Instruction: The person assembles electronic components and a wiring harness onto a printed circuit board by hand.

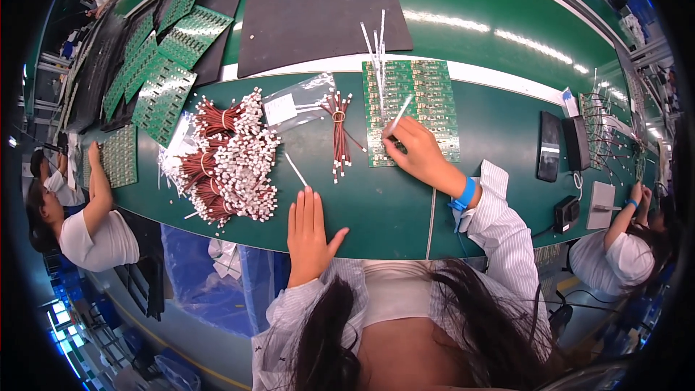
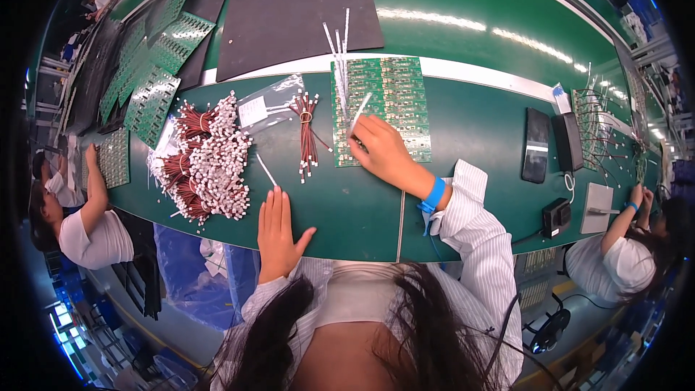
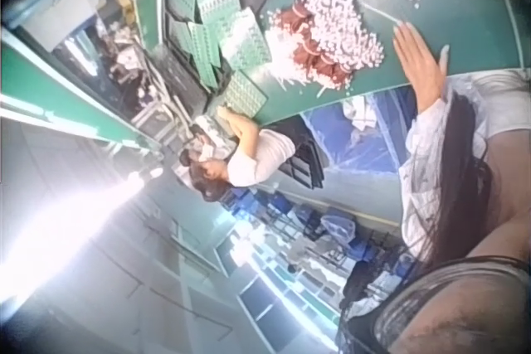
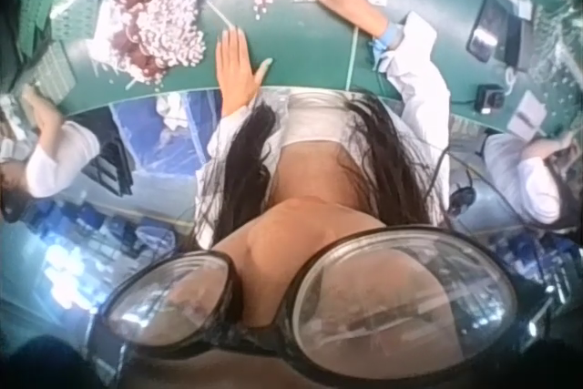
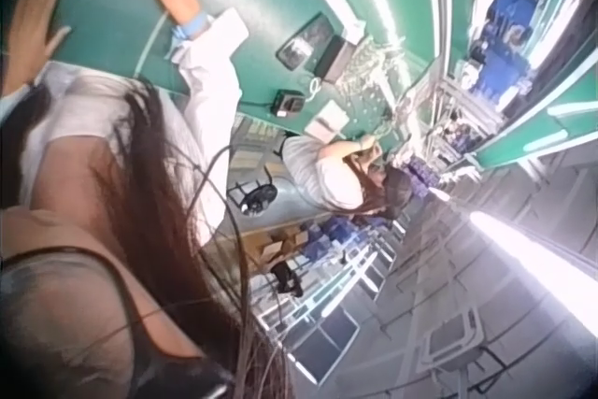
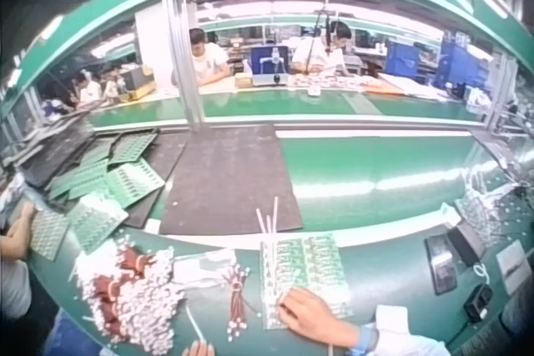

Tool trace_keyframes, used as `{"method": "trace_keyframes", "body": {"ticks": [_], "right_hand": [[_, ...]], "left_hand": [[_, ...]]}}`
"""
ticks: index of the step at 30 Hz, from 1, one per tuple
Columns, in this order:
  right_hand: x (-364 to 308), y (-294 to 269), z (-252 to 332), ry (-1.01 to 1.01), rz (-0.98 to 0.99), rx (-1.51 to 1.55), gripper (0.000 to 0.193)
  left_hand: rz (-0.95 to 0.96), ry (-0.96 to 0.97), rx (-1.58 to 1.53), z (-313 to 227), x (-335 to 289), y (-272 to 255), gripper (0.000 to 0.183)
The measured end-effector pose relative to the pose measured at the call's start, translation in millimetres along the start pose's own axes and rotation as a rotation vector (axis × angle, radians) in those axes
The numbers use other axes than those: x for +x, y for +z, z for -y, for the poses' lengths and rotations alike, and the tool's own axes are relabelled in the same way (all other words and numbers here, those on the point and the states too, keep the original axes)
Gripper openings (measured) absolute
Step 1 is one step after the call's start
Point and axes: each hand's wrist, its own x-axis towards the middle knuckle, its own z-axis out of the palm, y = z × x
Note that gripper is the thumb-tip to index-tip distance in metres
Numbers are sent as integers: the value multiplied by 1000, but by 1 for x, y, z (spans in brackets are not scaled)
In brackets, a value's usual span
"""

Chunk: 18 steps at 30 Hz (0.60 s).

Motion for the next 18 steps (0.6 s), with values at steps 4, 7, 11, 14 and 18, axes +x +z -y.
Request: {"method": "trace_keyframes", "body": {"ticks": [4, 7, 11, 14, 18], "right_hand": [[0, 0, -1, -9, -1, 50, 12], [-1, 2, -7, -9, -14, 86, 13], [2, 2, -6, -64, -29, 118, 12], [8, -3, -2, -6, 118, 134, 13], [11, -4, -9, -13, 148, 195, 16]], "left_hand": [[33, 18, 1, 3, -16, 2, 83], [56, 33, 4, 7, -26, 2, 83], [93, 79, -10, 12, -35, -3, 80], [93, 124, -16, 13, -46, -5, 73], [17, 151, -82, 18, -58, 3, 56]]}}
